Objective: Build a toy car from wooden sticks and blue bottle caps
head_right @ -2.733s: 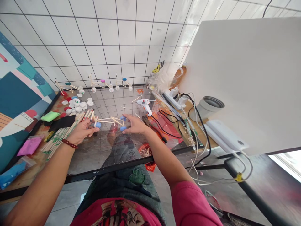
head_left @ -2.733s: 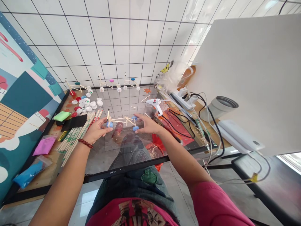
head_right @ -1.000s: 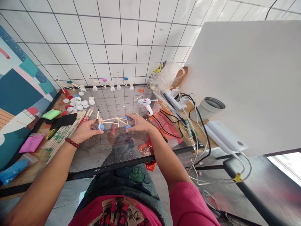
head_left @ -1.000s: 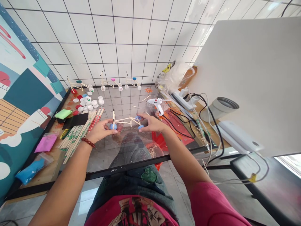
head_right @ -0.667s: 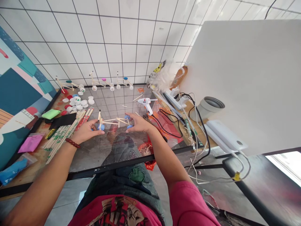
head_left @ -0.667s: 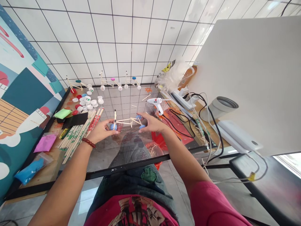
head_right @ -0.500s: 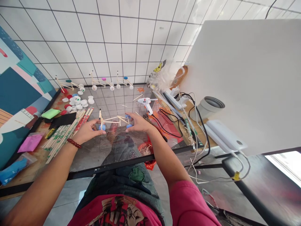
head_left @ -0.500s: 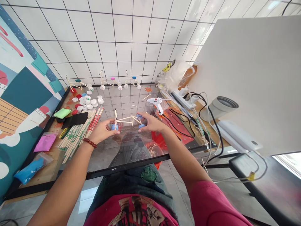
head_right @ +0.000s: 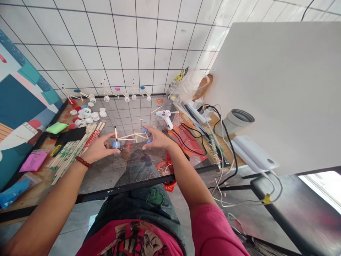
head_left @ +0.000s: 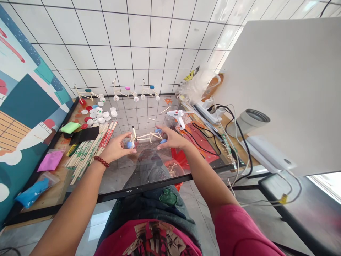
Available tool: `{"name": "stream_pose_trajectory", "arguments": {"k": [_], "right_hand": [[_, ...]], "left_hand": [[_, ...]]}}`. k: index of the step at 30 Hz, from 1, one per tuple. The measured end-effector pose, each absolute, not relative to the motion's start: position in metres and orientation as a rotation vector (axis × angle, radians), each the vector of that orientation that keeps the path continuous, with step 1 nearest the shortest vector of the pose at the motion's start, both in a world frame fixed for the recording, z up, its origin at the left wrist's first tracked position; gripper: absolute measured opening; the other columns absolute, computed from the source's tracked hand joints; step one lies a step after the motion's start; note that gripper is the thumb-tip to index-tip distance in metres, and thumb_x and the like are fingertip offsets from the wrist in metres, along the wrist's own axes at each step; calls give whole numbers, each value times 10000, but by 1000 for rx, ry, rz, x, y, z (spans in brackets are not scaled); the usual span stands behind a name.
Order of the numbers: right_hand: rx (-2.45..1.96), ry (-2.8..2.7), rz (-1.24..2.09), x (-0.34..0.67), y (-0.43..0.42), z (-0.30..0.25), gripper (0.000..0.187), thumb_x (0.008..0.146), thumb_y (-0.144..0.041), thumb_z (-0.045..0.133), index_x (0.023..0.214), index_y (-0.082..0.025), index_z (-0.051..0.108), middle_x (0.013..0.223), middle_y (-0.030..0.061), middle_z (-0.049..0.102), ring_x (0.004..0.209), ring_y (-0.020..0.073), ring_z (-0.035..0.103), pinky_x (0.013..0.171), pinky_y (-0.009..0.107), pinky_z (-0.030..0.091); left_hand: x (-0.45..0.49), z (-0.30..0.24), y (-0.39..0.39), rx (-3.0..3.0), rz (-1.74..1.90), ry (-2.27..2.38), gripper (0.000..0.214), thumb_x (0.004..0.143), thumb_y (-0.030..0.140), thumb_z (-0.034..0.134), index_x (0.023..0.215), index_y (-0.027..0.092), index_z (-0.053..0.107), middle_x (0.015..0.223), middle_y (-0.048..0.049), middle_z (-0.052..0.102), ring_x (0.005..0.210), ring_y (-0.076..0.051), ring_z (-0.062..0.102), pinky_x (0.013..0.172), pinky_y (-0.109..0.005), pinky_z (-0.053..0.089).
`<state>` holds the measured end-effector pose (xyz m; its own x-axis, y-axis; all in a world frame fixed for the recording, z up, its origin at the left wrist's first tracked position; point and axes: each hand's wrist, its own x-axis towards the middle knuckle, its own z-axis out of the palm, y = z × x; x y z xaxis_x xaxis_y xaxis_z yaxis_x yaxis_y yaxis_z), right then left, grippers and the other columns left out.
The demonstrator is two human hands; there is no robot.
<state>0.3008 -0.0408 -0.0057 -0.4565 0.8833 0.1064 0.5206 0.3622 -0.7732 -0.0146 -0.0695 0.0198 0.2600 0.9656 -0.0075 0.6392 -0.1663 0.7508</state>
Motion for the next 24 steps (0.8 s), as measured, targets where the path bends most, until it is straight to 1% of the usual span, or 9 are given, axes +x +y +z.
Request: {"name": "stream_pose_trajectory", "arguments": {"k": [5,8,11,12,14,16,20,22,24], "right_hand": [[-1176,-2106,868,303,-41,-5,1094,607,-489,940,1543,-193,457,1433,156,560,1051,246,618,974,421,532],[-1160,-2067,771,303,-41,-3,1028,605,-524,931,1489,-200,517,1398,146,587,937,217,625,915,411,544],[-1117,-1953,676,301,-42,1,782,688,-589,862,1331,-216,618,1390,143,608,834,193,624,823,392,547],[-1088,-1918,634,300,-43,2,678,717,-600,836,1243,-215,649,1380,144,620,861,206,637,825,394,542],[-1020,-1903,517,297,-45,5,510,752,-589,816,1067,-214,673,1345,144,650,1008,258,656,909,421,514],[-989,-1973,391,295,-47,7,417,756,-551,831,959,-220,677,1315,139,679,1155,303,629,1017,460,448],[-1077,-2143,275,291,-50,6,273,793,-468,817,869,-229,711,1314,115,706,1210,324,596,1047,488,364],[-1101,-2177,285,289,-50,4,213,871,-437,742,834,-228,726,1300,101,724,1219,312,593,1039,483,344],[-1091,-2192,328,287,-48,2,232,948,-418,647,845,-234,746,1256,88,751,1203,288,613,1036,477,331]], "left_hand": [[-17,17,-68,1896,651,1455,698,657,512,809,1261,177,713,568,51,512,560,-163,498,557,-269,378],[-18,15,-67,1883,657,1457,684,664,534,800,1246,183,722,543,61,473,540,-155,460,542,-265,357],[-18,15,-67,1878,658,1465,651,665,527,805,1217,190,732,534,62,468,533,-151,458,531,-261,344],[-18,15,-68,1877,656,1469,639,665,523,807,1207,192,735,532,62,469,530,-150,459,527,-259,341],[-17,15,-68,1872,653,1471,621,665,520,808,1188,192,737,529,62,470,525,-148,460,522,-256,337],[-17,15,-68,1866,648,1467,621,664,532,806,1177,189,735,528,61,476,524,-150,466,523,-256,340],[-18,15,-67,1860,628,1473,644,664,547,805,1191,186,721,527,56,489,533,-161,484,531,-262,348],[-18,16,-67,1855,616,1479,649,667,547,802,1201,188,715,538,52,499,543,-165,495,536,-264,354],[-18,15,-67,1847,615,1484,649,664,547,803,1198,188,714,547,49,503,551,-167,502,539,-263,356]]}}
